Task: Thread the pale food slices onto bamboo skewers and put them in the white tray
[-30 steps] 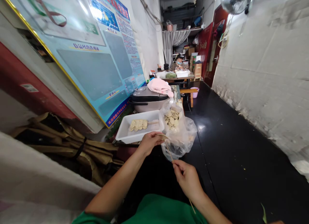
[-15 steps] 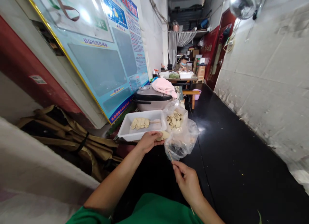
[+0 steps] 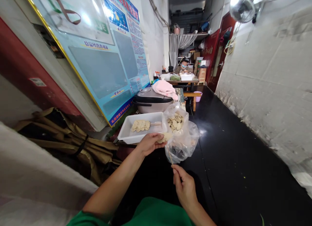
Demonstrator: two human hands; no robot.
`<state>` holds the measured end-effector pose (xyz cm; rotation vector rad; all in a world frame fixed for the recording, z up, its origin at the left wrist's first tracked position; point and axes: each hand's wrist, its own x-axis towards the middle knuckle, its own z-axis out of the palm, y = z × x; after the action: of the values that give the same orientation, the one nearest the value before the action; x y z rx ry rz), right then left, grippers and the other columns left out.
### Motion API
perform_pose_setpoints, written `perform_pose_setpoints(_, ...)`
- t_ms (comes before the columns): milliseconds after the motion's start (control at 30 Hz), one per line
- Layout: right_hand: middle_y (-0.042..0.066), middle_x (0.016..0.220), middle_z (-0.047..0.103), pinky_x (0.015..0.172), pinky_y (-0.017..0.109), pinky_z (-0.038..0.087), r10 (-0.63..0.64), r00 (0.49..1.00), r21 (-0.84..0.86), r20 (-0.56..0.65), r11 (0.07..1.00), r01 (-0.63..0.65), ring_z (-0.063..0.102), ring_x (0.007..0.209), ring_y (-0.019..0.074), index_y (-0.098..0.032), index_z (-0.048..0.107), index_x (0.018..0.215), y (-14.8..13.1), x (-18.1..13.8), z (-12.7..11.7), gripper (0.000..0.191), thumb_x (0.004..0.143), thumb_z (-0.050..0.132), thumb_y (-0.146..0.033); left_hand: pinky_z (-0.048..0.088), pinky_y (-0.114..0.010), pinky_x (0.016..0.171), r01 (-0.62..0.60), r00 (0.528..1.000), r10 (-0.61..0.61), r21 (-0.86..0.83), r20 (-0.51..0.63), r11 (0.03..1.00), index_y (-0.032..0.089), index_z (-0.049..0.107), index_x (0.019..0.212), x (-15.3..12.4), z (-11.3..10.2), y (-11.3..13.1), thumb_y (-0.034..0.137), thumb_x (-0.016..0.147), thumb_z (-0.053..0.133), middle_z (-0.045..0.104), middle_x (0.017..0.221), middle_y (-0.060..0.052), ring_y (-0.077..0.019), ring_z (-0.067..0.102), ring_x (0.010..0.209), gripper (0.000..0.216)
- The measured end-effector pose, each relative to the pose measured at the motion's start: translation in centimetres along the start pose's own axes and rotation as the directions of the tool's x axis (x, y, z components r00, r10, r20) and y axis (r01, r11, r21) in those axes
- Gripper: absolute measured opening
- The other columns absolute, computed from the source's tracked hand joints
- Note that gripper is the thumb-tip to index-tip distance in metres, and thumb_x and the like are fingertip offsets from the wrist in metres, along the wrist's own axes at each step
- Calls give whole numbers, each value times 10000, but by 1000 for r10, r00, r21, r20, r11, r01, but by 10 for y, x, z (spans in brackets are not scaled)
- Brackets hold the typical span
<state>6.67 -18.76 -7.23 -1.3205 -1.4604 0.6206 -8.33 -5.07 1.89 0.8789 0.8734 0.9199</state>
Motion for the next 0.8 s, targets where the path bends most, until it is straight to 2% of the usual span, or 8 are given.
perform_pose_setpoints(233, -14, 512, 514, 418, 207, 391, 11, 1000, 14, -13, 1000, -11, 505, 443, 130, -88, 667, 1032, -4, 1, 2, 372, 906, 441, -356, 545, -236, 590, -23, 999, 22, 52, 24, 998, 55, 664, 743, -2, 5, -3, 223, 694, 734, 676, 676, -96, -131, 641, 588, 189)
perform_pose_setpoints(433, -19, 503, 501, 406, 208, 386, 43, 998, 46, -48, 998, -41, 478, 430, 124, -85, 682, 1021, -7, 1, -2, 380, 884, 472, -369, 554, -273, 669, -49, 997, 46, 44, 67, 998, 60, 692, 803, -4, 7, -1, 217, 649, 768, 690, 742, -105, -156, 662, 674, 233)
perform_pose_setpoints(800, -25, 493, 501, 404, 206, 386, 78, 995, 107, -64, 992, -70, 459, 427, 118, -110, 712, 1013, -1, 6, -7, 372, 855, 517, -384, 555, -261, 666, -60, 996, 55, 75, 69, 995, 62, 702, 798, -5, 11, 3, 204, 643, 770, 696, 733, -101, -158, 667, 665, 221)
